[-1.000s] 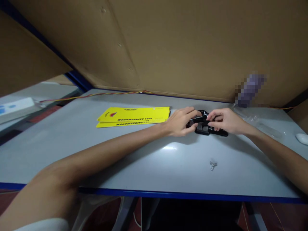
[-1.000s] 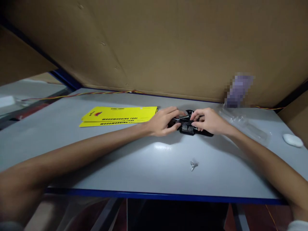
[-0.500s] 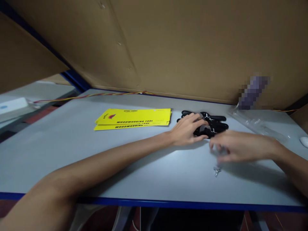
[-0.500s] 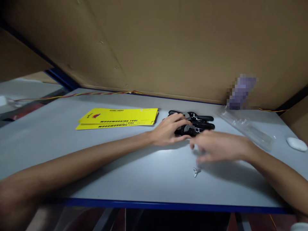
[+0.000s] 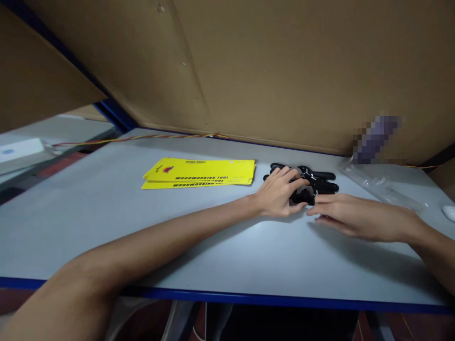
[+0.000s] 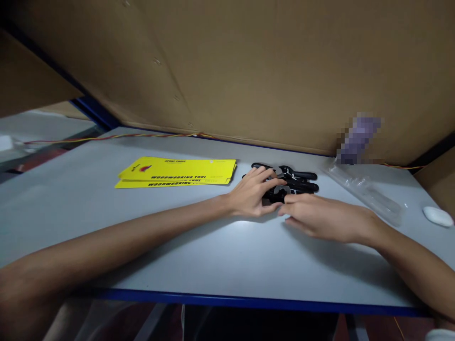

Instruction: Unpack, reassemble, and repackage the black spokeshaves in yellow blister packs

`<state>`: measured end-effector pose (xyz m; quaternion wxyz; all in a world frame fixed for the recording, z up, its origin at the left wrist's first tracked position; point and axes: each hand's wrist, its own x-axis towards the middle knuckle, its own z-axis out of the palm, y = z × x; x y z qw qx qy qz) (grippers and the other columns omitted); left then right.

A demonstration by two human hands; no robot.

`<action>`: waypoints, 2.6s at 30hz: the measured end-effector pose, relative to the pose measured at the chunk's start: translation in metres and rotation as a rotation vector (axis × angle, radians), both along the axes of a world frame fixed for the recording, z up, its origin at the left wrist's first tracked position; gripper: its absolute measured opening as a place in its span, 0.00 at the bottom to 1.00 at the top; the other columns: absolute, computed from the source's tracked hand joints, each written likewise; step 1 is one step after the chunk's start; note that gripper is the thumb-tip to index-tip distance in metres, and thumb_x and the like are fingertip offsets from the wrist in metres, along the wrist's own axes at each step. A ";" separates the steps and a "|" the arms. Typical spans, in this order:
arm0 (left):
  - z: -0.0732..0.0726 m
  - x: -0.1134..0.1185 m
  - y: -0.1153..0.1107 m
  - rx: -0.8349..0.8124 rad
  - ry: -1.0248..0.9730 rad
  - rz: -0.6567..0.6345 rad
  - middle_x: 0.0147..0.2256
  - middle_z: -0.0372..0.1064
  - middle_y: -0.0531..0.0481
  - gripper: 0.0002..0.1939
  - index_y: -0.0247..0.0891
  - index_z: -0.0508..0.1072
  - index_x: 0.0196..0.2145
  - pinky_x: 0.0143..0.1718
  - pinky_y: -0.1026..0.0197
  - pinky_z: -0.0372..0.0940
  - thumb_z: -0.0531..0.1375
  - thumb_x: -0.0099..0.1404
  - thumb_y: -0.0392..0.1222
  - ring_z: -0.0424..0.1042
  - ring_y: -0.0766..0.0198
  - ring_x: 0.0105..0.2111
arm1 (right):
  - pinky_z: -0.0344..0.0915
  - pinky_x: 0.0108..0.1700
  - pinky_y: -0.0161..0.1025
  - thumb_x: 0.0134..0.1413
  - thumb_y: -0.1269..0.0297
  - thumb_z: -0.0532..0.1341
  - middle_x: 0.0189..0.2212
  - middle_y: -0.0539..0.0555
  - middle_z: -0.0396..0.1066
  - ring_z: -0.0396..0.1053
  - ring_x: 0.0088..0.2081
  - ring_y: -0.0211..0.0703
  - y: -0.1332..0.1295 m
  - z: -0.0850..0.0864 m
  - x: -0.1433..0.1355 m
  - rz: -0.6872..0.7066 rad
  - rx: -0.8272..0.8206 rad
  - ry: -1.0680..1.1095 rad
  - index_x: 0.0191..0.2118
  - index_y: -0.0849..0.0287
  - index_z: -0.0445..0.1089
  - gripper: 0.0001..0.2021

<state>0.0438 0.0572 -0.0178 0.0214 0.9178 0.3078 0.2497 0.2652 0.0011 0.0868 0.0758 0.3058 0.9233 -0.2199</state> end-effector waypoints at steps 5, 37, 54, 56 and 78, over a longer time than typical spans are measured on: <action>0.003 -0.002 -0.002 -0.020 0.031 0.041 0.47 0.71 0.40 0.27 0.38 0.78 0.54 0.46 0.48 0.62 0.60 0.65 0.58 0.66 0.50 0.44 | 0.61 0.38 0.39 0.72 0.63 0.52 0.35 0.55 0.73 0.69 0.35 0.43 0.020 0.007 0.006 -0.020 0.152 0.150 0.40 0.58 0.76 0.15; 0.002 -0.009 0.002 -0.159 0.002 -0.014 0.45 0.73 0.41 0.25 0.37 0.76 0.56 0.47 0.49 0.60 0.57 0.69 0.55 0.68 0.50 0.44 | 0.59 0.37 0.39 0.68 0.63 0.56 0.37 0.55 0.80 0.72 0.34 0.43 0.054 -0.038 0.003 -0.126 0.271 0.207 0.42 0.57 0.78 0.12; 0.005 -0.010 -0.003 -0.138 0.025 -0.033 0.39 0.78 0.43 0.26 0.37 0.77 0.56 0.47 0.49 0.58 0.57 0.69 0.57 0.68 0.50 0.43 | 0.57 0.33 0.37 0.66 0.61 0.58 0.30 0.51 0.79 0.67 0.26 0.39 0.052 -0.034 0.008 -0.099 0.235 0.257 0.41 0.57 0.78 0.11; 0.005 -0.010 -0.003 -0.128 0.018 -0.035 0.39 0.78 0.43 0.26 0.38 0.77 0.55 0.47 0.49 0.58 0.57 0.69 0.57 0.68 0.50 0.43 | 0.56 0.32 0.37 0.66 0.61 0.59 0.29 0.51 0.79 0.67 0.26 0.38 0.052 -0.033 0.008 -0.106 0.226 0.278 0.41 0.56 0.79 0.11; 0.007 -0.010 -0.005 -0.174 0.005 -0.036 0.39 0.77 0.44 0.17 0.38 0.76 0.52 0.44 0.51 0.56 0.54 0.74 0.47 0.66 0.52 0.42 | 0.57 0.33 0.37 0.66 0.62 0.59 0.30 0.51 0.79 0.69 0.28 0.38 0.051 -0.024 0.007 -0.106 0.226 0.266 0.39 0.57 0.79 0.10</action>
